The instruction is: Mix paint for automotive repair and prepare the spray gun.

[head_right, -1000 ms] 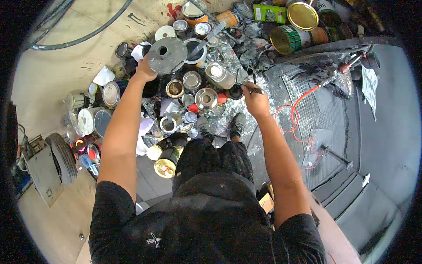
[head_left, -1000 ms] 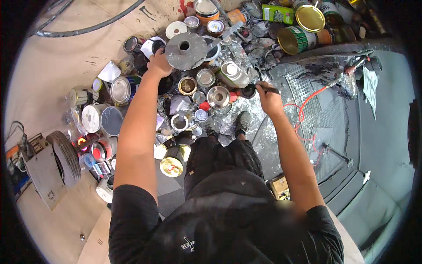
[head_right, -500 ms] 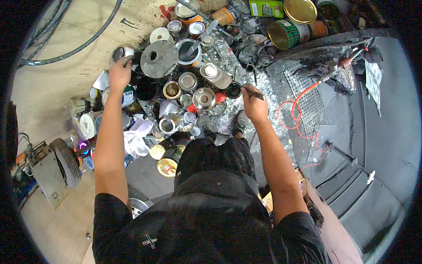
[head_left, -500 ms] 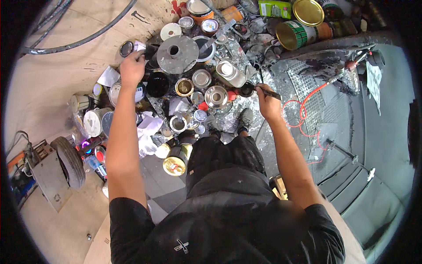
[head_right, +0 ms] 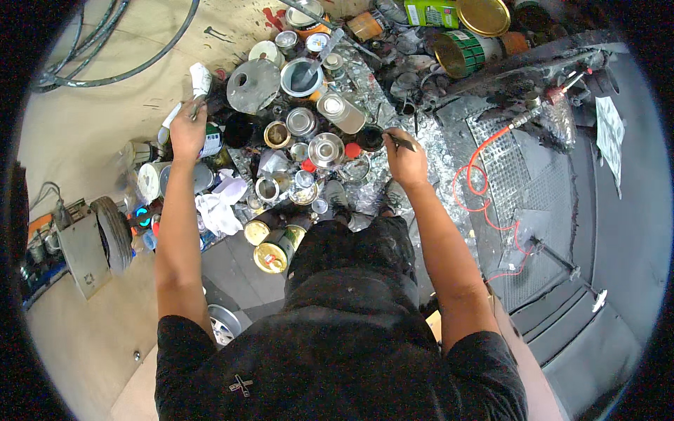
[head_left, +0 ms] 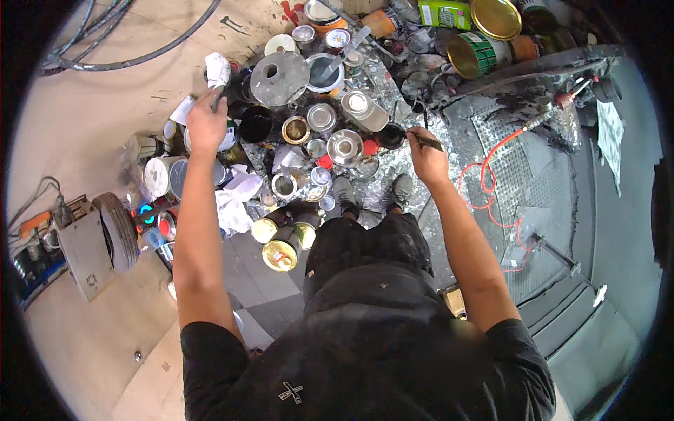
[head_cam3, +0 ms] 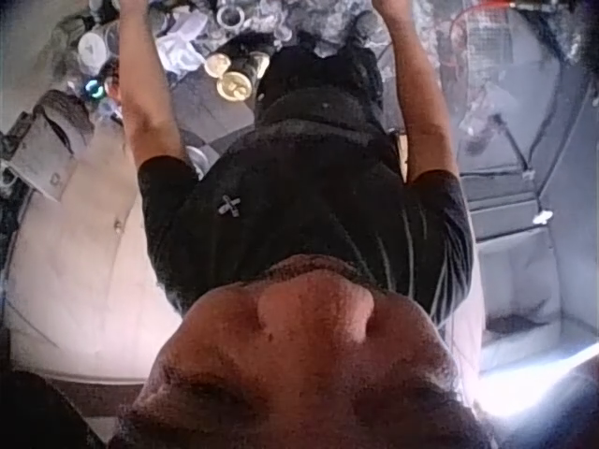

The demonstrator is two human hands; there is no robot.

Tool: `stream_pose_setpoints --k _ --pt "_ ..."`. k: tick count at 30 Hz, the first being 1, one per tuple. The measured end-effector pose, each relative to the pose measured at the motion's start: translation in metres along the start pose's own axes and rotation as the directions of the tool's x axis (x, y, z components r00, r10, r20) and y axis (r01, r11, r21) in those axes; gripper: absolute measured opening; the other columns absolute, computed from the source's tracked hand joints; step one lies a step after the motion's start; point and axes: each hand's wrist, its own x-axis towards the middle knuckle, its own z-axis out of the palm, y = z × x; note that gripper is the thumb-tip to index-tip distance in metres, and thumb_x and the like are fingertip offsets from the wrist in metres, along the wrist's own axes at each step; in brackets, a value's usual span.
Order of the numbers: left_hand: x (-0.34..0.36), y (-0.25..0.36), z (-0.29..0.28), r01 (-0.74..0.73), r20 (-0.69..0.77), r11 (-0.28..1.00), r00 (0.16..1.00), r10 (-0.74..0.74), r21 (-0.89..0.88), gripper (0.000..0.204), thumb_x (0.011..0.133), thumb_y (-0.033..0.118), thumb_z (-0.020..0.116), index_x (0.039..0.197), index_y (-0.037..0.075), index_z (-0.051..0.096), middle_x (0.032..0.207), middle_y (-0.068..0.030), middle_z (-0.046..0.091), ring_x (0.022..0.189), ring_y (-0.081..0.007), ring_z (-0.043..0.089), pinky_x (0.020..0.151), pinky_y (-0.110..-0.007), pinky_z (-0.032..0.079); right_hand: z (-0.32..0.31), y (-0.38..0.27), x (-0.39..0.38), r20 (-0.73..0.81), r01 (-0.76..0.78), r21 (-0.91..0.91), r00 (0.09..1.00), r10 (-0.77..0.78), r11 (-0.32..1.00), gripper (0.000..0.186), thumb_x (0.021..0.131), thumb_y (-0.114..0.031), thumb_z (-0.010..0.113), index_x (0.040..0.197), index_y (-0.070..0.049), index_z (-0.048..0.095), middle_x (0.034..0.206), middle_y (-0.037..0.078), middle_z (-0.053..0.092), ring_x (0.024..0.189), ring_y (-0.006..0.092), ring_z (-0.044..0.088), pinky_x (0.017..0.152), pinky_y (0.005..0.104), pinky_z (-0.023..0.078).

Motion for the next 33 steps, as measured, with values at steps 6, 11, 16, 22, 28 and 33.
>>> stream_pose_setpoints --k 6,11,16,22,28,33 --pt "-0.020 0.007 -0.021 -0.094 -0.086 0.995 0.992 0.097 0.038 0.031 0.090 0.017 0.070 0.119 0.004 0.074 0.125 -0.0198 0.070 0.118 -0.0354 0.067 0.103 -0.040 0.051 0.000 0.009 0.001 0.017 0.009 0.006 1.000 -0.009 1.000 0.019 0.099 -0.025 0.064 0.106 -0.007 0.069 0.097 0.021 0.072 0.089 0.0444 0.068 0.076 0.0505 0.054" --pt "-0.023 0.018 -0.027 -0.105 -0.129 0.994 0.987 0.100 -0.035 0.029 0.087 0.013 0.072 0.115 0.004 0.075 0.123 -0.0203 0.071 0.114 -0.0358 0.068 0.101 -0.040 0.052 -0.003 0.014 0.000 0.141 -0.012 -0.063 0.990 0.021 0.998 0.018 0.099 -0.024 0.065 0.107 -0.008 0.069 0.096 0.019 0.072 0.089 0.0414 0.070 0.075 0.0466 0.055" --pt "-0.012 0.016 -0.031 -0.157 -0.108 0.988 0.982 0.155 -0.012 0.030 0.088 0.013 0.071 0.115 0.002 0.074 0.125 -0.0216 0.070 0.116 -0.0372 0.067 0.103 -0.040 0.051 -0.004 0.011 -0.001 -0.035 0.137 -0.137 0.989 -0.143 0.981 0.018 0.098 -0.023 0.067 0.109 -0.008 0.070 0.096 0.018 0.073 0.091 0.0352 0.072 0.076 0.0424 0.056" --pt "-0.001 0.005 -0.031 -0.203 -0.087 0.979 0.976 0.200 -0.023 0.035 0.088 0.011 0.070 0.121 -0.001 0.071 0.127 -0.0228 0.068 0.120 -0.0384 0.065 0.107 -0.042 0.049 0.002 0.003 -0.004 -0.001 0.036 -0.017 0.999 -0.036 0.999 0.021 0.099 -0.024 0.064 0.109 -0.006 0.070 0.099 0.021 0.072 0.094 0.0417 0.069 0.081 0.0466 0.055" --pt "0.003 -0.003 -0.030 -0.275 -0.038 0.962 0.961 0.275 0.010 0.034 0.089 0.010 0.070 0.121 -0.001 0.071 0.131 -0.0227 0.067 0.123 -0.0387 0.063 0.107 -0.042 0.048 0.023 0.030 -0.007 -0.011 -0.093 -0.077 0.996 0.093 0.993 0.028 0.097 -0.031 0.068 0.114 -0.010 0.072 0.090 0.020 0.073 0.084 0.0427 0.070 0.076 0.0476 0.054" --pt "0.006 -0.004 -0.019 -0.266 0.037 0.964 0.963 0.266 -0.003 0.035 0.090 0.012 0.070 0.123 -0.001 0.070 0.135 -0.0210 0.065 0.126 -0.0363 0.062 0.109 -0.040 0.046 0.046 0.075 -0.035 -0.128 -0.328 0.183 0.927 0.353 0.927 0.059 0.081 -0.031 0.087 0.119 0.004 0.060 0.089 0.018 0.075 0.084 0.0312 0.073 0.076 0.0428 0.055"
